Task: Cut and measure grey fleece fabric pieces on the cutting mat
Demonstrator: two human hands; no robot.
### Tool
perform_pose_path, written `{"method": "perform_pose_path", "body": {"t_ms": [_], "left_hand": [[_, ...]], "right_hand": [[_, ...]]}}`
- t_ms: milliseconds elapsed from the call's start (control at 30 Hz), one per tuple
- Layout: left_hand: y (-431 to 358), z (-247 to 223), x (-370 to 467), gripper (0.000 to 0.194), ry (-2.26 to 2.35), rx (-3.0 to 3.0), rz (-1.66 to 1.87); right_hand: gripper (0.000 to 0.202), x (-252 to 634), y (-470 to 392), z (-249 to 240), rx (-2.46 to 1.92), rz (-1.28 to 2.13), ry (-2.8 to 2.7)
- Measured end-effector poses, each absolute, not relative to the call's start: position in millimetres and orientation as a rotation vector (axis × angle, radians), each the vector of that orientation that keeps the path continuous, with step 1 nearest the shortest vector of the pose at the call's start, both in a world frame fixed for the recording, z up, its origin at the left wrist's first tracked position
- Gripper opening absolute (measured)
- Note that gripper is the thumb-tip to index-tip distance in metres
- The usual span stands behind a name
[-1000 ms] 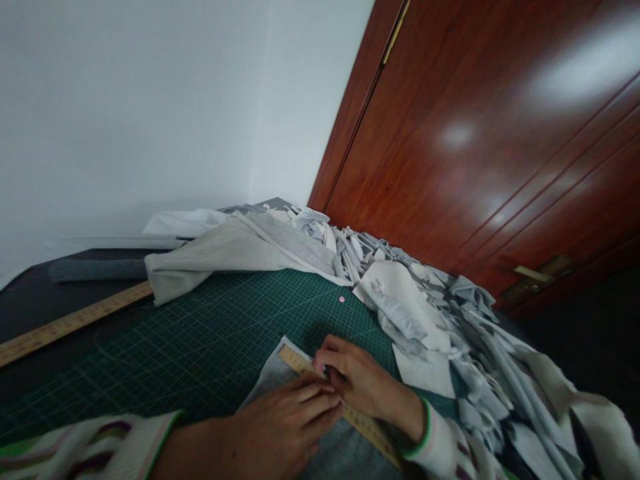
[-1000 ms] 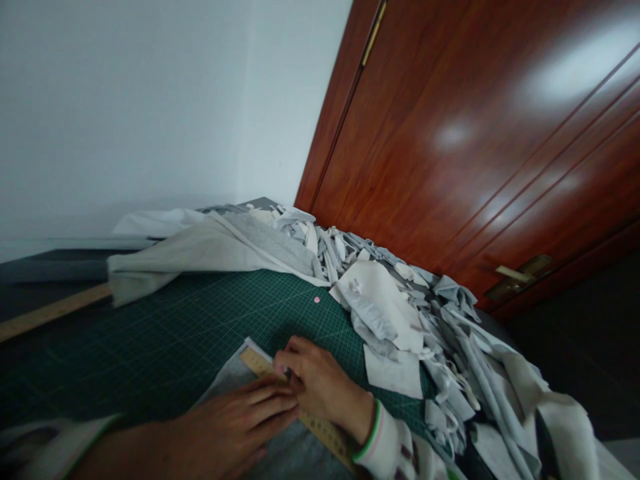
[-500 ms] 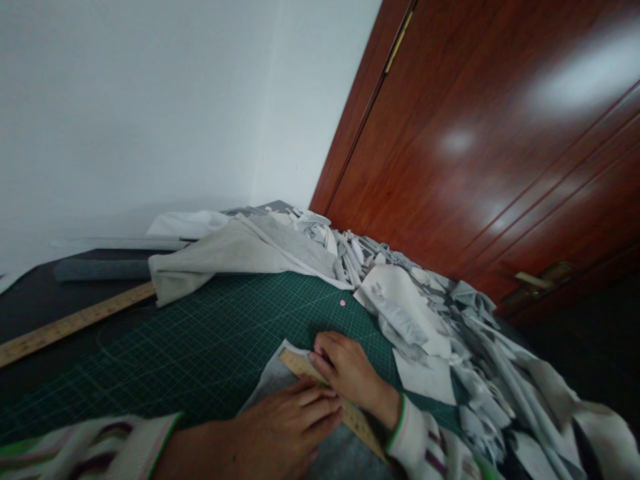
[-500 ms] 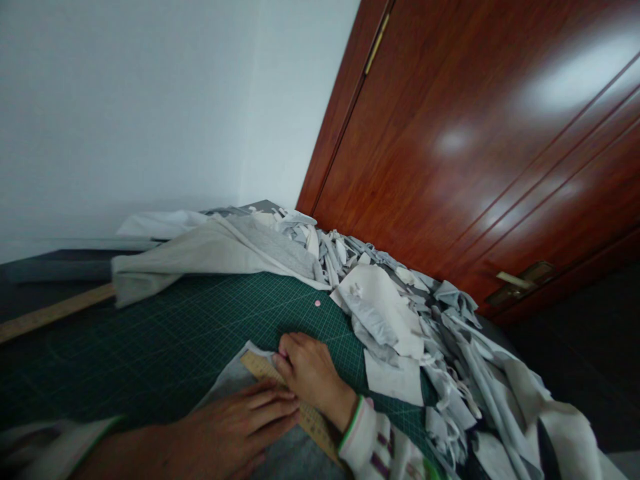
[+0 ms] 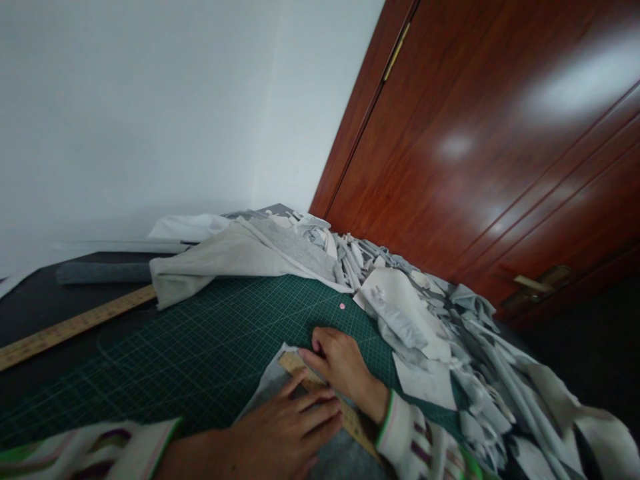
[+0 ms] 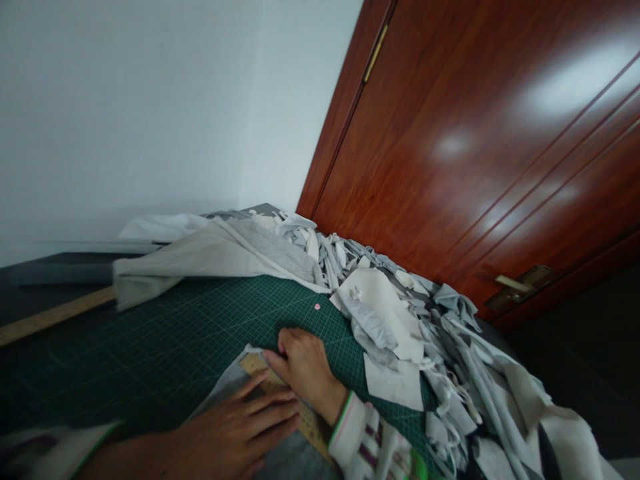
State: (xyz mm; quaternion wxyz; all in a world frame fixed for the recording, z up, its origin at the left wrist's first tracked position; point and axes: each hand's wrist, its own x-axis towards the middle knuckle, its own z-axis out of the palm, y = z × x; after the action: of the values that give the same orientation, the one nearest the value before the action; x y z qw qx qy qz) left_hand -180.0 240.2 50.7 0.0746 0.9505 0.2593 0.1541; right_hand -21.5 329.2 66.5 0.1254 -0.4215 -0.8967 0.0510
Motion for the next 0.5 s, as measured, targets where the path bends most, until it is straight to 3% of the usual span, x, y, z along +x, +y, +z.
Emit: {"method": "perform_pose_path", "body": {"t_ms": [267, 367, 500], "left_hand": [[237, 66, -182, 0.064, 0.791, 2.82, 0.416], [236, 69, -182, 0.064, 0.807, 2.815, 0.382], [235, 65, -182, 0.063, 0.813, 2.809, 0.457]], "right_hand": [[0.016, -38, 327, 65, -1.417, 0.117, -2.557], [0.004, -40, 329, 64, -1.184, 0.163, -2.607], [0.006, -40, 337, 66, -0.987, 0.247, -2.645]]}}
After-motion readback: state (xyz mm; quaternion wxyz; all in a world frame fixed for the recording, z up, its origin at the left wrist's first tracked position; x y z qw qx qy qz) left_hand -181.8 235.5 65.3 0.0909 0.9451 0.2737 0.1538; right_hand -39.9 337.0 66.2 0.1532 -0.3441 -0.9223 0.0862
